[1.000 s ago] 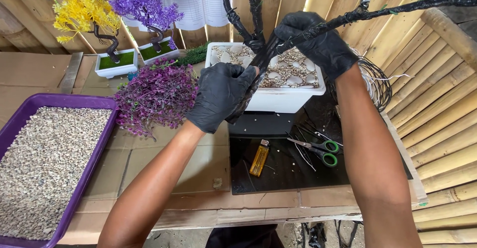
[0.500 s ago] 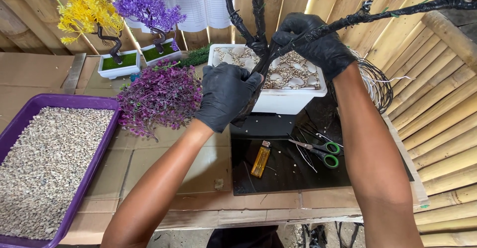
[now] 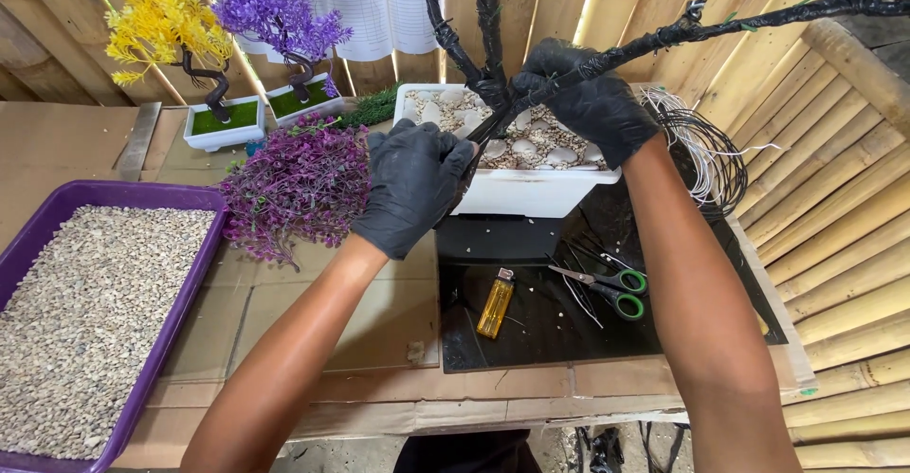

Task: The person wraps wire around the branches of a bonsai tree to shape them. They use a lighter to heat the wire ends and pliers to cut the wire. The person is wearing black gloves throughout the process.

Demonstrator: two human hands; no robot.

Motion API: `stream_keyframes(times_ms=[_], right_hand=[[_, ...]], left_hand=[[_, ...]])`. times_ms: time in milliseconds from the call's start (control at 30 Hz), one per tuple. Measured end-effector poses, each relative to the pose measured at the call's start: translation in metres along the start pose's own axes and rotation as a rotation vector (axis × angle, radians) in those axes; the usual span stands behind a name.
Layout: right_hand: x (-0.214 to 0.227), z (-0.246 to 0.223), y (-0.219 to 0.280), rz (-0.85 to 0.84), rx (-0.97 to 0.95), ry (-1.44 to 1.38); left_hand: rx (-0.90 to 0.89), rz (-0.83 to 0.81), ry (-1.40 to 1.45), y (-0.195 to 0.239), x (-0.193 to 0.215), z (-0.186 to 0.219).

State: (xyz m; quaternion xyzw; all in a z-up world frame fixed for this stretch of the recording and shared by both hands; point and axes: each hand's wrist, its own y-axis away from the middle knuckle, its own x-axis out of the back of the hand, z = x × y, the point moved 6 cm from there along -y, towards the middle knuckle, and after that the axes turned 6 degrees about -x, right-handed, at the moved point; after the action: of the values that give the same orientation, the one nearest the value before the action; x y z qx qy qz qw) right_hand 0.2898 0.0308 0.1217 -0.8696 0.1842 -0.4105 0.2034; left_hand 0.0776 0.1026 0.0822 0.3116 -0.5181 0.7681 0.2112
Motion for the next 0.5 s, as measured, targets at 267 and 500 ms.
stream_keyframes(times_ms=[267, 500], right_hand=[[-0.003, 0.006, 0.004, 0.032, -0.022, 0.066], [-0.006, 0.006, 0.007, 0.042, 0.054, 0.198]], left_hand=[[-0.104, 0.052, -0.146, 0.000, 0.004, 0.000], [-0.078, -0.055, -0.108, -0.008, 0.012, -0.006]])
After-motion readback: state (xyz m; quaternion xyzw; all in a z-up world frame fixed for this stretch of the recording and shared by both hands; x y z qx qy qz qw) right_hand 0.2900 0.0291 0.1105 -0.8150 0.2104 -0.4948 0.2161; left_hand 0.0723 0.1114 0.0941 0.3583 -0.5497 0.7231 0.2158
